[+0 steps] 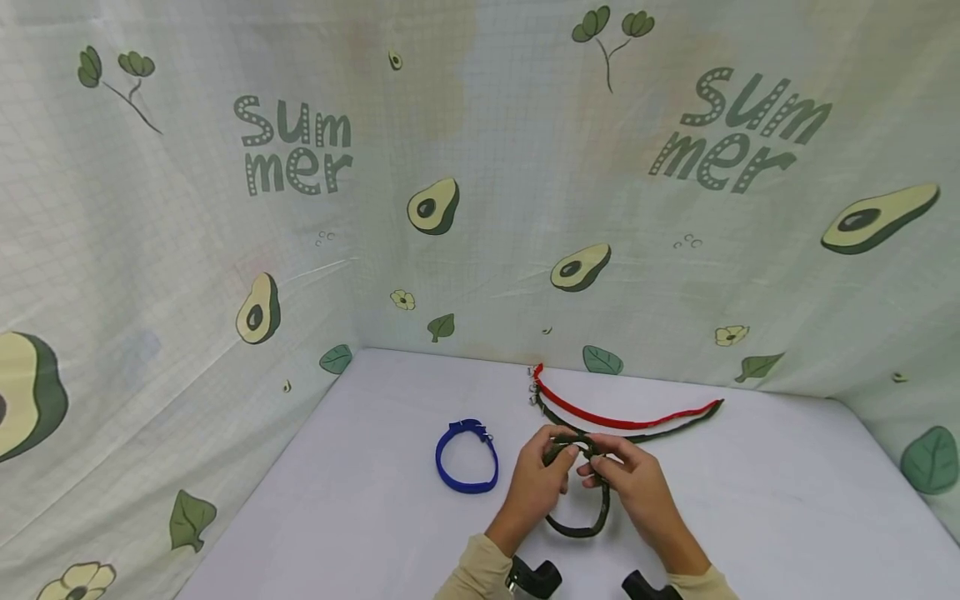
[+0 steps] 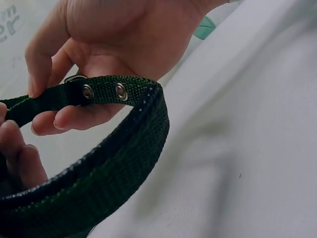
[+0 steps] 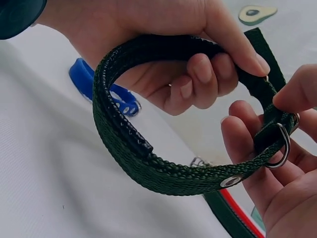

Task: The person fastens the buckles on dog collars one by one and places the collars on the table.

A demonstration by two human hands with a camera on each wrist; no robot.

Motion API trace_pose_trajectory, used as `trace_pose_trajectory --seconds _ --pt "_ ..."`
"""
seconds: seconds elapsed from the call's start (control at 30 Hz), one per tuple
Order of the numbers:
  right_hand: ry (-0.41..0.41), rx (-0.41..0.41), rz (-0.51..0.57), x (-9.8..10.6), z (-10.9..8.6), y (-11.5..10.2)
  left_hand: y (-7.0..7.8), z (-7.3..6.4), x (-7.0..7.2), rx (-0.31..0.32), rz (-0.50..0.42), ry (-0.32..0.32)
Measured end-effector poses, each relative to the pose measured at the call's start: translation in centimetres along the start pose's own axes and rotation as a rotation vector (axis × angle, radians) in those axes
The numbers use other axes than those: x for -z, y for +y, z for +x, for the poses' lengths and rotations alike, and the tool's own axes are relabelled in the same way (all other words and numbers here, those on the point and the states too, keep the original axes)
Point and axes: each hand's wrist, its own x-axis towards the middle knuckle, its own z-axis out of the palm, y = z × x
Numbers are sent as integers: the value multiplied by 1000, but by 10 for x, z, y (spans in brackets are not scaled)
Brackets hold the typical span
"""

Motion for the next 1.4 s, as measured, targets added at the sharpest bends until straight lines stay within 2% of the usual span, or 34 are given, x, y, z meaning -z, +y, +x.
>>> trace_pose_trajectory --seconds 0.13,0.23,0.33,0.47,0.57,0.67,0.77,1.0,1.23,1.4 --pt "26 6 10 -2 -1 1 -1 0 -1 12 13 35" --pt "41 21 15 -3 -1 2 -2 -1 -2 -22 51 72" --pt "52 35 15 -3 -1 2 -3 -1 -4 -126 139 87" --pt "58 50 12 -4 -3 1 -6 -2 -5 -311 355 96" --pt "52 64 -2 -4 -4 0 -8 -2 -5 -374 492 105" --pt "44 84 -15 -3 -5 0 -8 -2 -4 -372 551 89" --pt "33 112 -19 -3 -5 -1 -7 -2 -3 -357 554 77" --pt "6 149 -14 -2 -3 -2 -7 -3 -5 -325 485 96" --pt "-13 159 -50 -1 -2 -2 -8 -3 -6 -347 473 99" --pt "10 110 -73 -1 -3 -4 -6 -3 -6 -284 378 83"
